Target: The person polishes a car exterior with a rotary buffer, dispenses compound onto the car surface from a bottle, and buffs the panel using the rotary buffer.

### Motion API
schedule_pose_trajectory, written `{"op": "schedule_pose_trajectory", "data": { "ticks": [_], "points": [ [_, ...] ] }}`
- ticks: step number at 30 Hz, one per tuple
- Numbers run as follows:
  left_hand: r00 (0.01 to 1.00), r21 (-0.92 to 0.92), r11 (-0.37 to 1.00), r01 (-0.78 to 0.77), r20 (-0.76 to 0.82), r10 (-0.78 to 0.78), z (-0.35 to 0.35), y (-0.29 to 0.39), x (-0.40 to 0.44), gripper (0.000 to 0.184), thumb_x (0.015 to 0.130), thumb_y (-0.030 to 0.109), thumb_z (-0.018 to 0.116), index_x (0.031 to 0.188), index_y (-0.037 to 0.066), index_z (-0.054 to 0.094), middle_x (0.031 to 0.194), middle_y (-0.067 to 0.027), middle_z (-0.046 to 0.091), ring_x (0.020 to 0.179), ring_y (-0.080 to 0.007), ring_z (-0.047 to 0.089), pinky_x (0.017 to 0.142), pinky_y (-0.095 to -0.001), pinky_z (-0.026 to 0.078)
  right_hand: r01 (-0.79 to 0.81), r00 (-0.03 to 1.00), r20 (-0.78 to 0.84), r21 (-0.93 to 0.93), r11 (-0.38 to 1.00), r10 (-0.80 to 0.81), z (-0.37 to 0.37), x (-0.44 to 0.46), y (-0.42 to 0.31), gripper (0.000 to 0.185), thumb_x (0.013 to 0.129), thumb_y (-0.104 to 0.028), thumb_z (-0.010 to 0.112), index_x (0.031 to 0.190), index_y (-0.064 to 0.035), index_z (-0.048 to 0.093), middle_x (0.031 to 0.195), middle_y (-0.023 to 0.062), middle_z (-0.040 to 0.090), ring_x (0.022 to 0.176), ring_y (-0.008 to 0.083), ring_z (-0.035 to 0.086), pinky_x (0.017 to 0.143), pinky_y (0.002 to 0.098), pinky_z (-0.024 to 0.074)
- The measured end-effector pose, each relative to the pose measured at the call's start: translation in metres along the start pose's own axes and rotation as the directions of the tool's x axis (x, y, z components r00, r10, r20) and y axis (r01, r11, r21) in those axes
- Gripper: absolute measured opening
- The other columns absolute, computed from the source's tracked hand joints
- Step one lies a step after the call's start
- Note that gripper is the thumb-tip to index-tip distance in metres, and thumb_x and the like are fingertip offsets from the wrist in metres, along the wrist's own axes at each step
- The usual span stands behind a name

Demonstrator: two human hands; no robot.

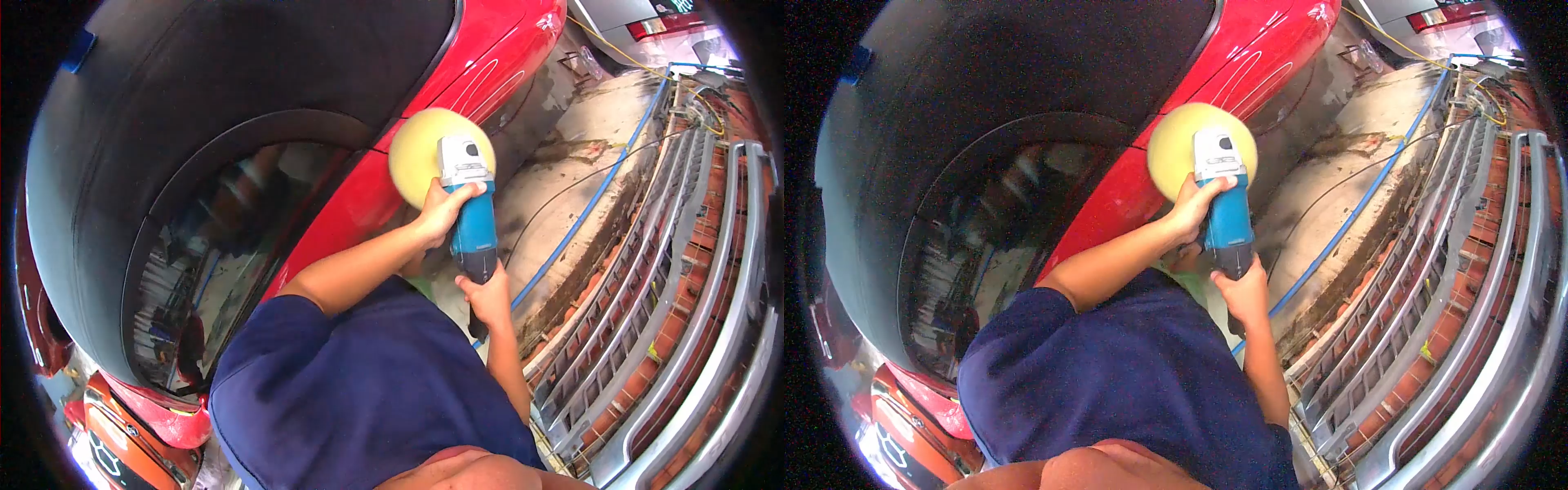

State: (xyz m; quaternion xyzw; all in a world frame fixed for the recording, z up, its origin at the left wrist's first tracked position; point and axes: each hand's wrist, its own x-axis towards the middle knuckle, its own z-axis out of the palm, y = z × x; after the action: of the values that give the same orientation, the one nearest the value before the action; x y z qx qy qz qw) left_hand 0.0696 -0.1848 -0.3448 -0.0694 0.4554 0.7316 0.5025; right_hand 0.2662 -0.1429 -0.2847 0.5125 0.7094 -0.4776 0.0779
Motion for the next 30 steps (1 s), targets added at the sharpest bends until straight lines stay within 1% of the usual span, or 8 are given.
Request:
{"op": "schedule_pose_trajectory", "data": {
  "ticks": [6,9,12,18,21,24,27,30],
  "points": [
    [0.997,0.037,0.999,-0.023,-0.076,0.026,-0.014,-0.009,-0.039,0.066,0.088,0.032,0.081,0.137,-0.004,0.056,0.12,-0.0164,0.068,0.104,-0.025,0.069,0.091,-0.0436,0.06,-0.004,0.995,0.097,-0.006,1.0,0.004,0.004,-0.027,0.005,0.053,0.074,-0.015,0.087,0.119,0.001,0.064,0.104,0.0207,0.076,0.097,0.035,0.075,0.089,0.0439,0.0567],
    [0.994,0.023,0.999,-0.032,-0.107,0.034,-0.015,-0.009,-0.045,0.066,0.088,0.033,0.081,0.137,-0.004,0.055,0.121,-0.0159,0.068,0.103,-0.0248,0.068,0.09,-0.0434,0.06,0.126,0.99,0.068,-0.004,0.992,-0.126,0.007,-0.029,0.01,0.042,0.078,-0.002,0.084,0.114,0.0,0.062,0.081,0.0057,0.066,0.056,0.0147,0.061,0.052,0.0335,0.0502],
    [0.995,0.014,0.999,-0.048,-0.088,0.049,-0.014,-0.004,-0.049,0.067,0.088,0.033,0.081,0.138,-0.004,0.054,0.121,-0.0159,0.067,0.103,-0.0248,0.068,0.09,-0.0436,0.06,0.012,0.994,0.108,-0.001,1.0,-0.012,0.005,-0.031,0.003,0.055,0.074,-0.016,0.087,0.12,0.0022,0.063,0.104,0.0206,0.076,0.099,0.035,0.075,0.09,0.0439,0.0569],
    [0.997,-0.005,1.0,-0.012,-0.077,0.011,-0.014,-0.009,-0.047,0.069,0.087,0.031,0.083,0.138,-0.003,0.051,0.121,-0.0161,0.066,0.105,-0.0259,0.068,0.089,-0.0459,0.061,0.035,0.995,0.089,-0.005,0.999,-0.035,0.006,-0.031,0.013,0.055,0.074,-0.015,0.087,0.12,0.0021,0.063,0.105,0.0198,0.076,0.096,0.0336,0.075,0.089,0.0436,0.0574],
    [0.992,0.004,1.0,0.025,-0.121,-0.024,-0.012,-0.025,-0.037,0.073,0.086,0.031,0.084,0.14,-0.003,0.048,0.123,-0.0173,0.065,0.106,-0.0271,0.068,0.088,-0.0475,0.061,0.106,0.993,0.041,0.027,0.994,-0.107,0.009,-0.03,0.022,0.042,0.077,-0.002,0.085,0.112,0.0004,0.061,0.081,0.005,0.066,0.056,0.0147,0.061,0.052,0.033,0.0516],
    [0.992,0.021,0.996,0.086,-0.096,-0.084,-0.003,-0.017,-0.036,0.077,0.085,0.032,0.085,0.141,-0.003,0.045,0.123,-0.0189,0.064,0.106,-0.0281,0.068,0.088,-0.0481,0.061,0.07,0.996,0.046,0.058,0.996,-0.072,0.007,-0.026,0.032,0.04,0.078,-0.001,0.084,0.111,-0.0002,0.061,0.081,0.0052,0.066,0.056,0.0144,0.062,0.052,0.0327,0.0516],
    [0.987,0.078,0.989,0.125,-0.11,-0.117,-0.001,-0.029,-0.024,0.079,0.084,0.032,0.087,0.14,-0.004,0.044,0.123,-0.02,0.063,0.107,-0.0288,0.068,0.089,-0.048,0.061,-0.13,0.989,0.088,0.096,0.987,0.122,0.004,-0.027,0.016,0.042,0.077,-0.007,0.086,0.112,0.0009,0.063,0.087,0.0107,0.072,0.065,0.019,0.068,0.063,0.0376,0.0561],
    [0.985,0.119,0.983,0.137,-0.118,-0.123,0.003,-0.035,-0.016,0.081,0.083,0.032,0.088,0.139,-0.005,0.044,0.123,-0.0206,0.063,0.108,-0.0291,0.068,0.091,-0.0478,0.06,-0.091,0.994,0.073,0.23,0.969,0.076,0.011,-0.024,0.028,0.038,0.079,-0.003,0.084,0.111,0.0004,0.063,0.082,0.0071,0.07,0.056,0.0135,0.063,0.052,0.0334,0.0506]
  ]
}}
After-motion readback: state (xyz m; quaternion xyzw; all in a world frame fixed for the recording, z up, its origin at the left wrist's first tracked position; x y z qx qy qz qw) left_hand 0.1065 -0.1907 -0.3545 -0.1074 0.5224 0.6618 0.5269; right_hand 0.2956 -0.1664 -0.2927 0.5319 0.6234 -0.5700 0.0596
